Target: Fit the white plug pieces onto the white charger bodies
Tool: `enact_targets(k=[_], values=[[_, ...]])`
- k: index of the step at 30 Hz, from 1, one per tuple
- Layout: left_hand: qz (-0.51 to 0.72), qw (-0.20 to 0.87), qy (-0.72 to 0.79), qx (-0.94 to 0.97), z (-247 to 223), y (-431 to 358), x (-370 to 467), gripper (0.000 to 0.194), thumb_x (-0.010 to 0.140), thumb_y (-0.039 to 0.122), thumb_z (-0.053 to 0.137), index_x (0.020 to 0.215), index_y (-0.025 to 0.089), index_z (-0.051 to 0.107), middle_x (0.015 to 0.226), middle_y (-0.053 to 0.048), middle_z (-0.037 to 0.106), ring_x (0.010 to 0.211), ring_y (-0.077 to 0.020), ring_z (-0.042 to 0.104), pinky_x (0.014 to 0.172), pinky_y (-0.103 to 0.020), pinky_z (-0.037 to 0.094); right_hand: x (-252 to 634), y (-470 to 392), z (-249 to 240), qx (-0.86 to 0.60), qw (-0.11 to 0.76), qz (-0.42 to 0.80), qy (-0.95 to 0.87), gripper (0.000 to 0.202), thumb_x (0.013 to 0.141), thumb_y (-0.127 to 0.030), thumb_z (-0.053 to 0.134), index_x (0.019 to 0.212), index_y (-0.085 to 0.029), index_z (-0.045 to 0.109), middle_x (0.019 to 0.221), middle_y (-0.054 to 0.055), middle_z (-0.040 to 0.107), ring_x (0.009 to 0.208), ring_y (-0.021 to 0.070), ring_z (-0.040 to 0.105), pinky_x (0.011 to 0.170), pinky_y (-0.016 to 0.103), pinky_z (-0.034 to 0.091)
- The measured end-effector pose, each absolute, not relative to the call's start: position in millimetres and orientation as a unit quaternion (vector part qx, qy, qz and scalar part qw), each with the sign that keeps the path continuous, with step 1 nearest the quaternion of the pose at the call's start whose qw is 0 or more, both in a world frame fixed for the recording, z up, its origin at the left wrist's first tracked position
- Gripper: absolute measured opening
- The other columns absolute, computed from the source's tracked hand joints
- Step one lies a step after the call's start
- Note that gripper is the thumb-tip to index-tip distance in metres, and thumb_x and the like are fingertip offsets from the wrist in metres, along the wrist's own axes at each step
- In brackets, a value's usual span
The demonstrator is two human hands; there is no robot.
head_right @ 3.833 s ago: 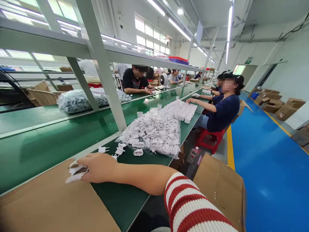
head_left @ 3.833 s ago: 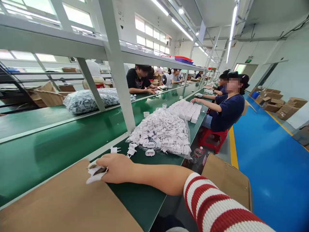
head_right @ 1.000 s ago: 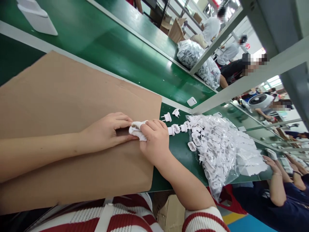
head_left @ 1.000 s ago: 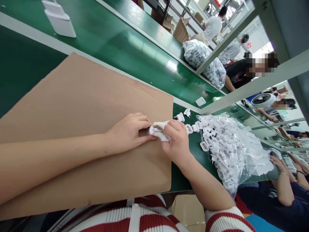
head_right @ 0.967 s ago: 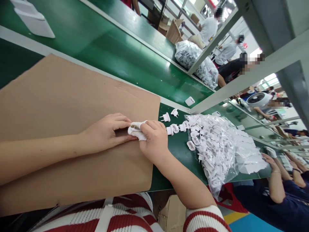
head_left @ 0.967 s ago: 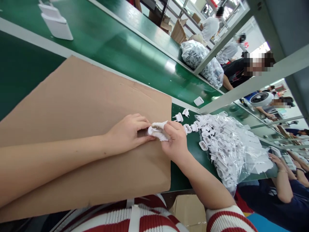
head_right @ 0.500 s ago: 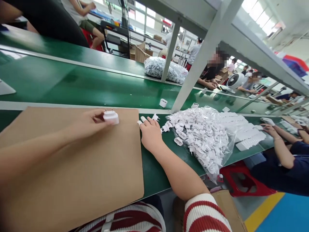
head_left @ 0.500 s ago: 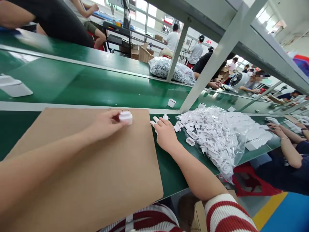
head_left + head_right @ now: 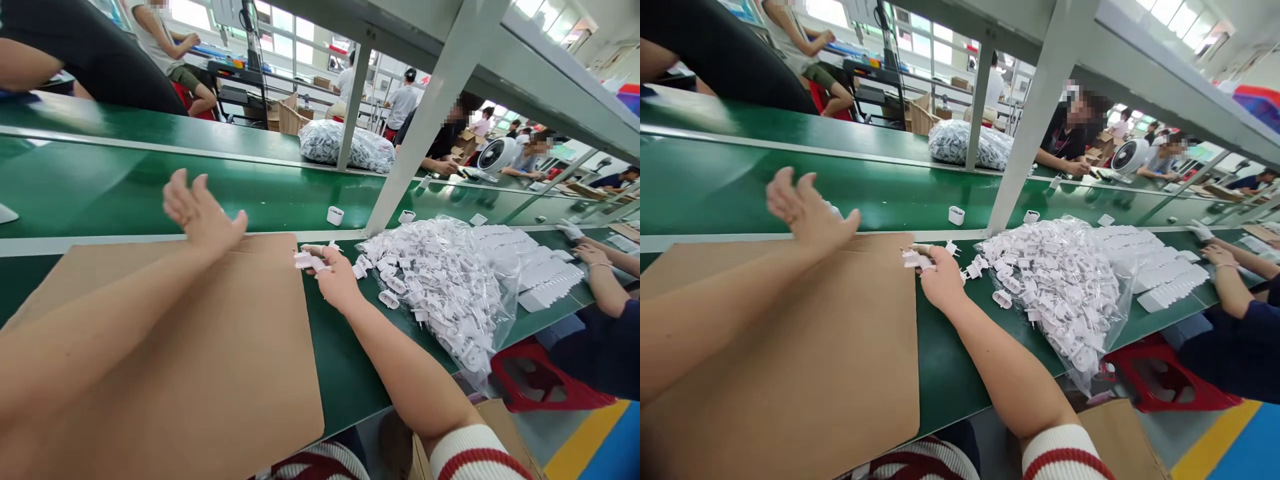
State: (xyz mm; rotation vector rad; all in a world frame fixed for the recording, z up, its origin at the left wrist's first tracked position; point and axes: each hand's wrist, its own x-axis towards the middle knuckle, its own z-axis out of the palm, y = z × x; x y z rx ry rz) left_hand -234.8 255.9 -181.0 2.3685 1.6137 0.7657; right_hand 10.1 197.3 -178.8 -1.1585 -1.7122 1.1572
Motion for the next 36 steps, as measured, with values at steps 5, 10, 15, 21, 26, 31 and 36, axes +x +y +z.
enact_targets(k=[5,10,15,21,26,31,36], values=[[0.251,0.147,0.558,0.777,-169.8,308.0,-162.0,0.083,0.083,0.055,0.073,0.153,0.019,0.046,0.159,-0.012,0.052,0.148,-0.0357,0.041,0.122,-0.045,0.032,7.1,200.2,-170.5,-0.350,0.438,0.744,-0.363,0.017,0.085,-0.014,0.065,0.100,-0.018,0.072,0.100,0.006,0.078,0.097,0.0173,0.076,0.104,0.035,0.059],[0.257,0.165,0.568,0.764,-180.4,353.2,-135.1,0.075,0.078,0.027,0.074,0.148,0.011,0.052,0.160,-0.018,0.049,0.146,-0.0343,0.045,0.121,-0.040,0.035,15.0,197.9,-164.6,-0.362,0.443,0.744,-0.343,0.026,0.075,-0.006,0.067,0.097,-0.019,0.072,0.101,0.004,0.079,0.098,0.0173,0.077,0.101,0.033,0.061],[0.278,0.168,0.591,0.738,-190.5,362.0,-127.5,0.042,0.083,0.023,0.067,0.122,0.011,0.068,0.132,-0.017,0.066,0.111,-0.0294,0.065,0.100,-0.040,0.050,20.5,201.0,-170.3,-0.422,0.474,0.675,-0.376,0.030,0.069,-0.011,0.069,0.097,-0.021,0.072,0.098,0.002,0.078,0.087,0.0162,0.076,0.083,0.030,0.062],[0.328,0.150,0.596,0.717,-191.3,277.9,-157.9,0.037,0.086,0.041,0.068,0.113,0.016,0.070,0.118,-0.011,0.069,0.100,-0.0248,0.066,0.092,-0.035,0.052,27.2,211.4,-173.4,-0.452,0.523,0.592,-0.414,0.033,0.066,-0.015,0.064,0.095,-0.021,0.076,0.096,0.000,0.079,0.095,0.0185,0.074,0.090,0.031,0.057],[0.325,0.187,0.539,0.754,-187.3,161.6,-182.4,0.034,0.091,0.052,0.066,0.108,0.024,0.074,0.106,-0.004,0.075,0.095,-0.0235,0.068,0.091,-0.036,0.050,20.5,197.2,-170.2,-0.436,0.496,0.487,-0.572,0.031,0.071,-0.019,0.070,0.100,-0.021,0.078,0.102,0.002,0.081,0.097,0.0211,0.073,0.092,0.034,0.057],[0.336,0.246,0.543,0.729,-199.1,106.6,-193.6,0.046,0.089,0.056,0.071,0.123,0.025,0.069,0.117,-0.006,0.073,0.106,-0.0265,0.068,0.098,-0.041,0.051,9.2,168.1,-169.7,-0.375,0.411,0.375,-0.742,0.019,0.083,-0.026,0.074,0.102,-0.024,0.078,0.108,0.003,0.081,0.099,0.0207,0.072,0.096,0.037,0.056],[0.395,0.283,0.513,0.708,-213.8,103.2,-200.0,0.037,0.091,0.059,0.070,0.099,0.023,0.077,0.100,-0.005,0.075,0.093,-0.0237,0.069,0.085,-0.035,0.054,5.6,151.2,-170.6,-0.337,0.332,0.215,-0.854,0.014,0.089,-0.016,0.069,0.098,-0.025,0.076,0.100,0.003,0.079,0.097,0.0209,0.067,0.090,0.036,0.055]])
